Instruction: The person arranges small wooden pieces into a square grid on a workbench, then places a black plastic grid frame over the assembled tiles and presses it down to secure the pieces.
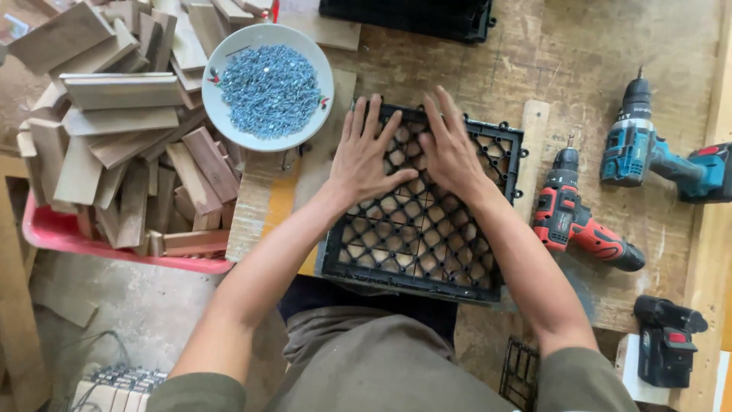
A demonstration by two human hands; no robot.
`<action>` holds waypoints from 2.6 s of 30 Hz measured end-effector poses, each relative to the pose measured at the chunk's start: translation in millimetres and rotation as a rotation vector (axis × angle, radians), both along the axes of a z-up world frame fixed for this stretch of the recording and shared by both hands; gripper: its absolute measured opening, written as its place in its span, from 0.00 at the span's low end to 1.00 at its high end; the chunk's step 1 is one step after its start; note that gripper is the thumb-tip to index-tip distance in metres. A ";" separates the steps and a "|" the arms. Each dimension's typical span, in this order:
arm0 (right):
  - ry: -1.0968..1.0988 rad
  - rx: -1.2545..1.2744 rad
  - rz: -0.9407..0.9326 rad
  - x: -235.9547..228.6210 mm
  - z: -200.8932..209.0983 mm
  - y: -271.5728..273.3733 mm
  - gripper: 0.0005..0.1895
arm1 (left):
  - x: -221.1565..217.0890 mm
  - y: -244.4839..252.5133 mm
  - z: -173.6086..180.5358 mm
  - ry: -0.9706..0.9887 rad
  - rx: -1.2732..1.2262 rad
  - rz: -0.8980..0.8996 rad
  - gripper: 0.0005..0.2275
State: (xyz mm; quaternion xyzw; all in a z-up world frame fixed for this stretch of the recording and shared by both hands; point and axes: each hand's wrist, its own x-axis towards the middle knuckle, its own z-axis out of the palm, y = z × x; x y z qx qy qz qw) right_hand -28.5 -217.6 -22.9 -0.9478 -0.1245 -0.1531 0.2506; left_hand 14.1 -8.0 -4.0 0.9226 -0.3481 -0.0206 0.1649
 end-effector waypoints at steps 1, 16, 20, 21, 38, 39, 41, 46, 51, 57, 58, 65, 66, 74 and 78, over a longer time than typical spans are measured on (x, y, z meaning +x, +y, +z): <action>-0.003 -0.008 -0.011 -17.7 0.3 -20.5 0.30 | 2.3 -3.7 3.3 -0.003 -0.008 -0.011 0.50; 0.360 -0.229 -0.379 -80.1 7.1 -47.9 0.53 | -3.8 -2.9 -1.3 -0.147 -0.008 -0.021 0.64; 0.408 -0.236 -0.371 -111.3 13.1 -30.0 0.50 | -16.0 5.7 3.2 -0.012 0.043 -0.015 0.61; 0.427 -0.225 -0.363 -119.7 19.3 -24.7 0.47 | -15.3 4.8 8.7 0.052 0.067 -0.011 0.60; 0.264 -0.202 -0.311 -176.4 0.6 -8.7 0.57 | -49.8 4.3 15.6 0.085 0.097 -0.153 0.63; 0.242 -0.205 -0.308 -176.8 -0.3 -8.4 0.57 | -49.3 4.8 16.2 0.077 0.105 -0.227 0.65; 0.243 -0.209 -0.305 -177.3 -2.9 -12.1 0.58 | -43.5 7.8 18.8 0.093 0.131 -0.312 0.66; 0.222 -0.190 -0.304 -175.6 -3.0 -11.0 0.58 | -36.3 18.9 24.2 0.018 0.225 -0.490 0.72; 0.218 -0.201 -0.303 -175.3 -3.8 -11.5 0.58 | -31.9 14.3 26.6 0.031 0.241 -0.509 0.70; 0.164 -0.186 -0.341 -173.1 -3.9 -7.7 0.56 | -33.3 9.7 17.8 -0.028 0.240 -0.517 0.67; 0.168 -0.190 -0.364 -174.2 -1.3 -7.0 0.56 | -32.7 8.2 17.6 -0.030 0.234 -0.540 0.67; 0.148 -0.180 -0.252 -182.1 2.4 -1.0 0.53 | -42.9 24.9 -3.8 -0.038 0.019 -0.525 0.65; 0.130 -0.167 -0.186 -177.7 2.6 -5.5 0.53 | -40.1 26.0 -7.8 -0.067 -0.115 -0.538 0.63; 0.178 -0.261 -0.077 -179.6 8.3 -11.8 0.67 | -88.8 37.4 25.2 0.099 0.245 -0.332 0.55; 0.286 -0.211 -0.063 -180.0 13.6 -11.0 0.71 | -101.7 39.7 14.6 0.070 0.215 -0.233 0.59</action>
